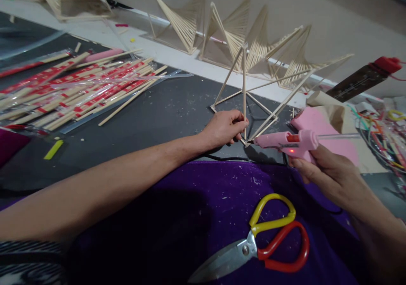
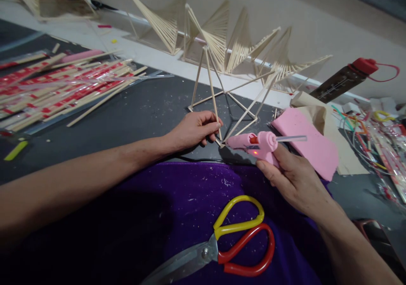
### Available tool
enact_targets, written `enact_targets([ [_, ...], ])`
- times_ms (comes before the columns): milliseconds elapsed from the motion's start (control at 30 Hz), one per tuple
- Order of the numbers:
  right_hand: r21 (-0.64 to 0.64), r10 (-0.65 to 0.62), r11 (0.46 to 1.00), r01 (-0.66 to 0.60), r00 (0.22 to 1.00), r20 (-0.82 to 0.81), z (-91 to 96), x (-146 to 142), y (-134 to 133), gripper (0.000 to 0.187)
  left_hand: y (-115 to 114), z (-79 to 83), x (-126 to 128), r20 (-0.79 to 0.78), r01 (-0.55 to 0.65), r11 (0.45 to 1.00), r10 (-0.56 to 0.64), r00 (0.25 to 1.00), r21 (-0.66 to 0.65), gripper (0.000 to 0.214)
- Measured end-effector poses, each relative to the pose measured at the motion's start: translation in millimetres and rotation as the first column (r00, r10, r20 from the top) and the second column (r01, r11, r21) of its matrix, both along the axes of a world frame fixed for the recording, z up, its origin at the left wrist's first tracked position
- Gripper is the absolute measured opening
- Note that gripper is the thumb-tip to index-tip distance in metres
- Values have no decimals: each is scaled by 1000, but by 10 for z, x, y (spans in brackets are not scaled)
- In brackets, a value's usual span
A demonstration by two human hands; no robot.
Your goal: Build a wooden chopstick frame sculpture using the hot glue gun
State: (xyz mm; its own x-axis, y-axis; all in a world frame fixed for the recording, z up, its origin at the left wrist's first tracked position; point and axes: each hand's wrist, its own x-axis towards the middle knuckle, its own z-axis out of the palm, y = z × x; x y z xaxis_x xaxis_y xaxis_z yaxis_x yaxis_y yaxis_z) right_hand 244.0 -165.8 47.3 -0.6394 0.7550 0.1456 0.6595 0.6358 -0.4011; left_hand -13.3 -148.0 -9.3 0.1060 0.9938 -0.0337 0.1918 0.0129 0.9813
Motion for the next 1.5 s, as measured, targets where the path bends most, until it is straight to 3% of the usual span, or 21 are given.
enact_targets([
  [600,72,18,997,-21,999,41,6,34,-22,21,-3,-4,5,-4,4,1000,-4,1000,9,10],
  [800,241,142,958,-153,988,61,-102,25,-98,28,-5,2,-4,-22,7,1000,-7,1000,-9,11],
  [900,268,186,941,-206,978,100,-140,28,-173,22,-1,3,-12,-30,17,1000,-17,999,-9,11],
  [1100,407,54,909,-92,993,105,-103,67,-188,31,1,7,-12,-31,11,1000,-11,999,-13,11],
  [1500,283,21,958,-38,998,63,-189,52,-103,21,9,-10,-10,-21,12,1000,-12,1000,3,10],
])
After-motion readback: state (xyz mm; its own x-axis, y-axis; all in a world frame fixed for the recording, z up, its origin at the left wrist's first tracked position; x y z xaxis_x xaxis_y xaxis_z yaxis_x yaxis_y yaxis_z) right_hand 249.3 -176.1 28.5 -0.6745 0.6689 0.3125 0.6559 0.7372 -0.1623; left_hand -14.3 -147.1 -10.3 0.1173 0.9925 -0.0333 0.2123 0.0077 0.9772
